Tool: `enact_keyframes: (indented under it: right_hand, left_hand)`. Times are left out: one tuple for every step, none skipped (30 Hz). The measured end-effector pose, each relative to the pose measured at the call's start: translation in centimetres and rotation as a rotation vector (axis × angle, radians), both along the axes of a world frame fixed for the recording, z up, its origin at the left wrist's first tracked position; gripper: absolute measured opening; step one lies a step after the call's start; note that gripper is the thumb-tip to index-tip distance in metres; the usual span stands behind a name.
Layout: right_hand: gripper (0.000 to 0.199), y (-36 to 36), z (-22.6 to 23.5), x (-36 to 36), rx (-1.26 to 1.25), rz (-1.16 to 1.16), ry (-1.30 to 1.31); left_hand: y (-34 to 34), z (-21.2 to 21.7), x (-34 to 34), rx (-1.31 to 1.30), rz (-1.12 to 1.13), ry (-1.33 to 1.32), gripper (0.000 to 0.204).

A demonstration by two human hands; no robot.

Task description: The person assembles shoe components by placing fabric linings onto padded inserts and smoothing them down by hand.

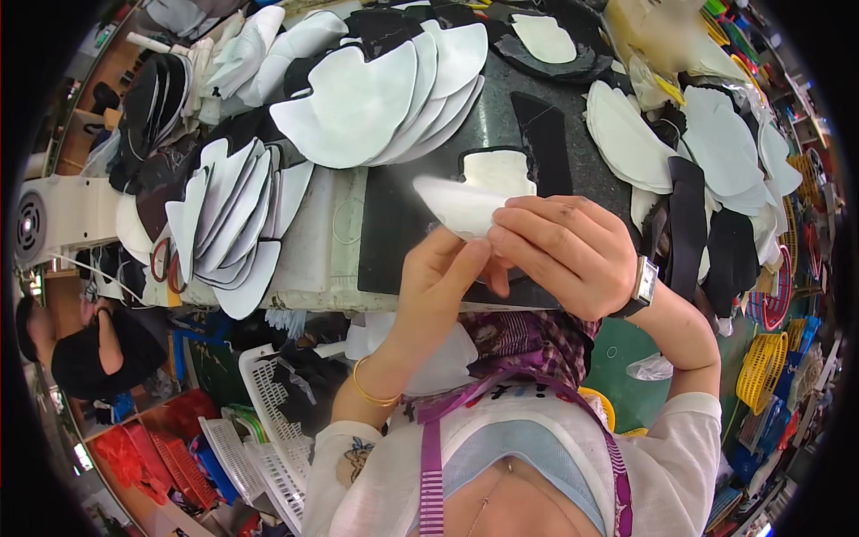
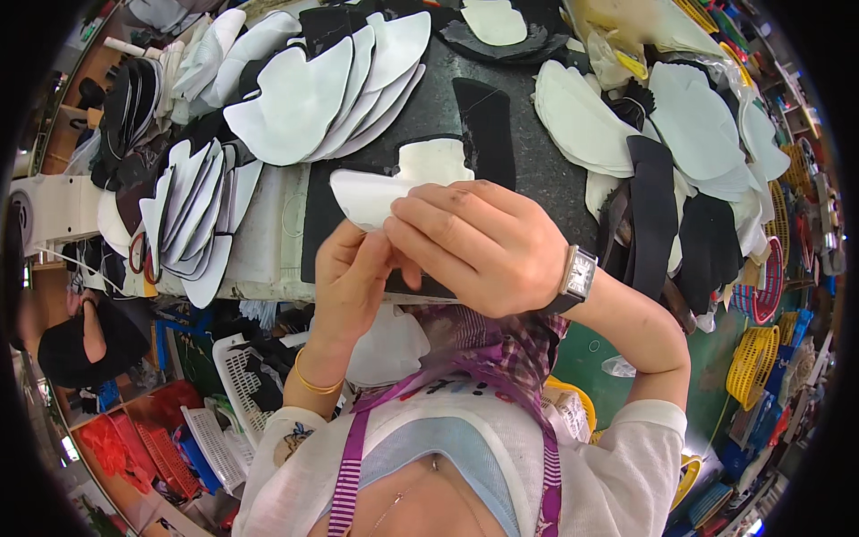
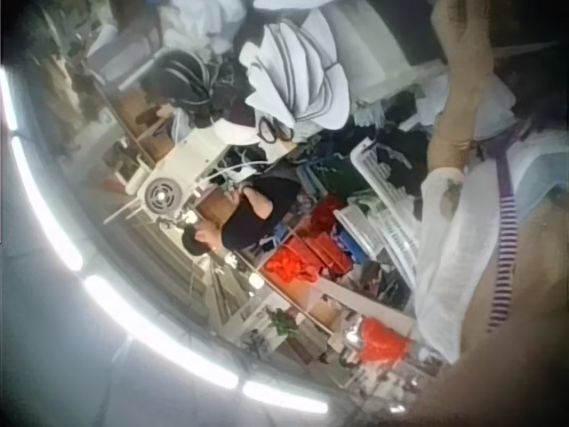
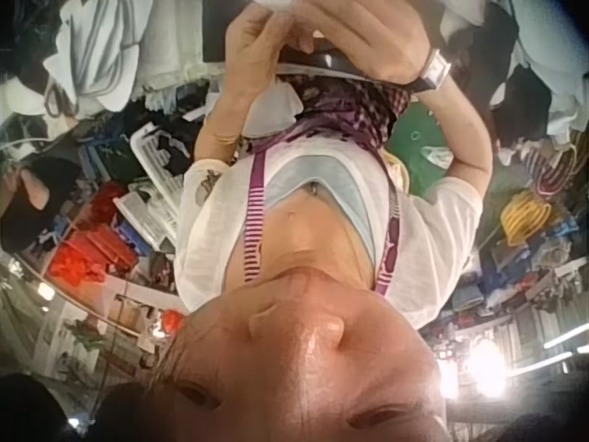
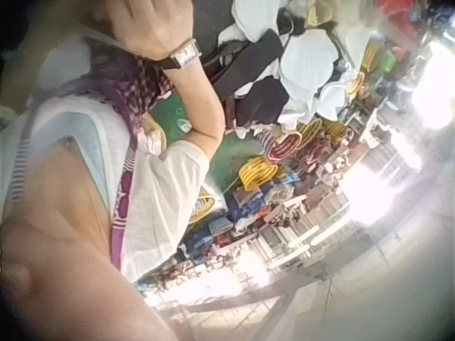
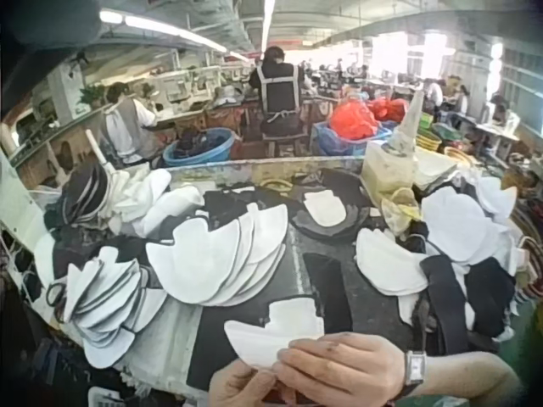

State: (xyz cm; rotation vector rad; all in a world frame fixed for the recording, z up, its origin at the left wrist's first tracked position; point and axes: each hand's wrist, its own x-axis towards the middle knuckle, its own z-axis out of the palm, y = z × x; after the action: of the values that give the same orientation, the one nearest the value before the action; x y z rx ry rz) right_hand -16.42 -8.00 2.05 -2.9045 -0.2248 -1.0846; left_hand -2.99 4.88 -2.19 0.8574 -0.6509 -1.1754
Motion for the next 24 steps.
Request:
enact_keyframes:
  right_hand:
    - [0.039, 0.0, -0.1, 0.2, 0.001, 0.006, 0.000]
    - [0.034, 0.0, -0.3, 0.4, 0.082, 0.017, -0.023]
    - [0.031, 0.0, -0.4, 0.7, 0.163, 0.028, -0.048]
    - [0.031, 0.5, -0.2, 0.7, 0.165, 0.032, -0.049]
    - [0.026, 1.4, 0.5, 0.6, 0.478, -0.003, 0.007]
    - [0.022, 2.0, 1.0, 0.5, 0.790, -0.044, 0.066]
    - [0.022, 2.0, 1.2, 0.8, 0.792, -0.047, 0.065]
    - [0.020, 1.9, 1.4, 1.2, 0.958, -0.061, 0.102]
    - [0.018, 1.5, 1.5, 1.5, 1.122, -0.074, 0.137]
    - [0.019, 1.2, 1.6, 1.5, 1.116, -0.100, 0.162]
    - [0.019, 0.9, 1.5, 1.6, 1.116, -0.105, 0.159]
    - [0.019, 0.7, 1.4, 1.6, 1.166, -0.109, 0.144]
    - [0.019, 0.4, 1.3, 1.7, 1.216, -0.114, 0.130]
    - [0.019, -0.1, 0.8, 1.7, 1.188, -0.158, 0.106]
    - [0.019, -0.3, 0.9, 1.8, 1.192, -0.160, 0.108]
    - [0.019, -0.4, 1.2, 1.8, 1.181, -0.157, 0.128]
    - [0.019, -0.5, 1.3, 1.9, 1.170, -0.152, 0.148]
    - [0.019, -0.6, 1.3, 2.0, 1.172, -0.154, 0.148]
    - [0.018, -0.7, 1.3, 2.1, 1.150, -0.165, 0.156]
    - [0.018, -0.7, 1.2, 2.1, 1.127, -0.176, 0.163]
    - [0.018, -0.8, 1.1, 2.2, 1.129, -0.176, 0.165]
    - [0.018, -0.8, 1.0, 2.3, 1.120, -0.174, 0.160]
    - [0.018, -0.8, 0.9, 2.4, 1.110, -0.172, 0.155]
    - [0.018, -0.8, 0.9, 2.4, 1.111, -0.172, 0.157]
  left_hand:
    - [-0.1, 0.3, 0.2, 0.001, 0.006, 0.000, 0.023]
    - [-0.1, 0.5, 0.4, 0.017, 0.011, 0.000, 0.021]
    - [-0.2, 0.7, 0.7, 0.033, 0.014, -0.001, 0.018]
    - [-0.2, 1.1, 0.7, 0.034, 0.018, -0.003, 0.018]
    - [-0.2, 1.4, 0.6, -0.014, 0.095, -0.132, 0.016]
    - [-0.2, 1.5, 0.5, -0.065, 0.166, -0.259, 0.014]
    - [-0.5, 1.4, 0.6, -0.063, 0.163, -0.258, 0.014]
    - [-0.9, 1.1, 0.8, -0.087, 0.195, -0.265, 0.012]
    - [-1.3, 1.0, 1.0, -0.114, 0.227, -0.272, 0.011]
    - [-1.6, 0.9, 1.0, -0.083, 0.250, -0.309, 0.010]
    - [-1.9, 1.0, 1.1, -0.084, 0.245, -0.309, 0.010]
    - [-2.1, 1.1, 1.0, -0.066, 0.246, -0.321, 0.011]
    - [-2.2, 1.3, 1.0, -0.047, 0.248, -0.334, 0.011]
    - [-2.4, 1.7, 0.8, -0.044, 0.247, -0.333, 0.011]
    - [-2.6, 2.3, 0.6, -0.030, 0.244, -0.303, 0.011]
    - [-2.7, 2.6, 0.6, -0.015, 0.242, -0.274, 0.011]
    - [-2.7, 2.5, 0.8, -0.010, 0.242, -0.272, 0.011]
    - [-2.7, 2.6, 1.3, 0.006, 0.210, -0.330, 0.011]
    - [-2.7, 2.6, 1.7, 0.022, 0.177, -0.387, 0.012]
    - [-2.7, 2.5, 1.9, 0.023, 0.176, -0.386, 0.012]
    - [-2.7, 2.5, 2.0, 0.034, 0.175, -0.386, 0.012]
    - [-2.7, 2.5, 2.1, 0.044, 0.173, -0.385, 0.012]
    - [-2.8, 2.6, 2.2, 0.045, 0.173, -0.384, 0.012]
    - [-2.8, 2.7, 2.3, 0.064, 0.160, -0.399, 0.013]
